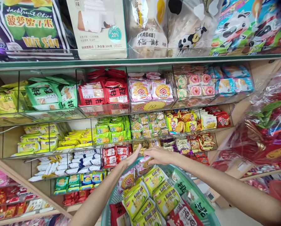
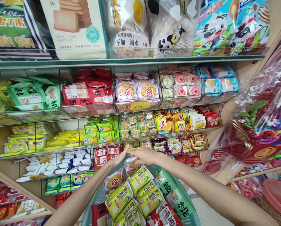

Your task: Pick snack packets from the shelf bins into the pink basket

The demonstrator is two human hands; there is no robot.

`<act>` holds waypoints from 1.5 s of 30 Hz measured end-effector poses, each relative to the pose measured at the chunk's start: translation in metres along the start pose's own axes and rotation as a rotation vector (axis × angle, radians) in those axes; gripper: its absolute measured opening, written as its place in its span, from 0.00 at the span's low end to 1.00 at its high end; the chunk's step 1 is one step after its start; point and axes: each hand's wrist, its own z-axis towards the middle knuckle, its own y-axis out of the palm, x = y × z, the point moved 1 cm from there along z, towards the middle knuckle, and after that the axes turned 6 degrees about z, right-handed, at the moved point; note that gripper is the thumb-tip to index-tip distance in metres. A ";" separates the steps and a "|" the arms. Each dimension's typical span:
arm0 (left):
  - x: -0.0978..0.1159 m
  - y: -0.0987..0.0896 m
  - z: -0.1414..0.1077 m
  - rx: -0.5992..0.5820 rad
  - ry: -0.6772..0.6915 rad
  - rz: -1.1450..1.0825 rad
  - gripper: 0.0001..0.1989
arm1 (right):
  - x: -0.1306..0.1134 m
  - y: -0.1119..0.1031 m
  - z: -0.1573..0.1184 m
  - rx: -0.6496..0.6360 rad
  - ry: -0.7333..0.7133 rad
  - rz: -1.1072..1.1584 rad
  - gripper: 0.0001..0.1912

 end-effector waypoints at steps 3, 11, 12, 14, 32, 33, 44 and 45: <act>-0.002 0.000 0.003 -0.076 0.005 -0.065 0.44 | 0.011 0.014 0.010 -0.044 0.042 0.003 0.14; -0.011 0.000 0.009 -0.038 -0.068 -0.003 0.46 | 0.011 0.040 0.026 -0.130 0.037 -0.013 0.14; -0.012 0.000 0.009 -0.025 -0.069 -0.003 0.45 | 0.011 0.043 0.028 -0.137 0.042 -0.011 0.15; -0.013 0.000 0.010 -0.011 -0.064 -0.004 0.45 | 0.010 0.047 0.029 -0.140 0.047 -0.008 0.14; -0.019 0.000 0.013 -0.002 -0.013 -0.030 0.45 | 0.025 0.052 0.030 -0.061 0.186 -0.030 0.18; -0.019 -0.001 0.013 0.003 -0.008 -0.039 0.45 | 0.025 0.051 0.030 -0.073 0.195 -0.030 0.18; -0.014 -0.003 0.011 -0.117 -0.058 -0.046 0.47 | -0.022 -0.074 -0.013 0.165 0.125 -0.042 0.12; -0.014 -0.003 0.011 -0.105 -0.065 -0.038 0.47 | -0.027 -0.096 -0.020 0.205 0.109 -0.032 0.12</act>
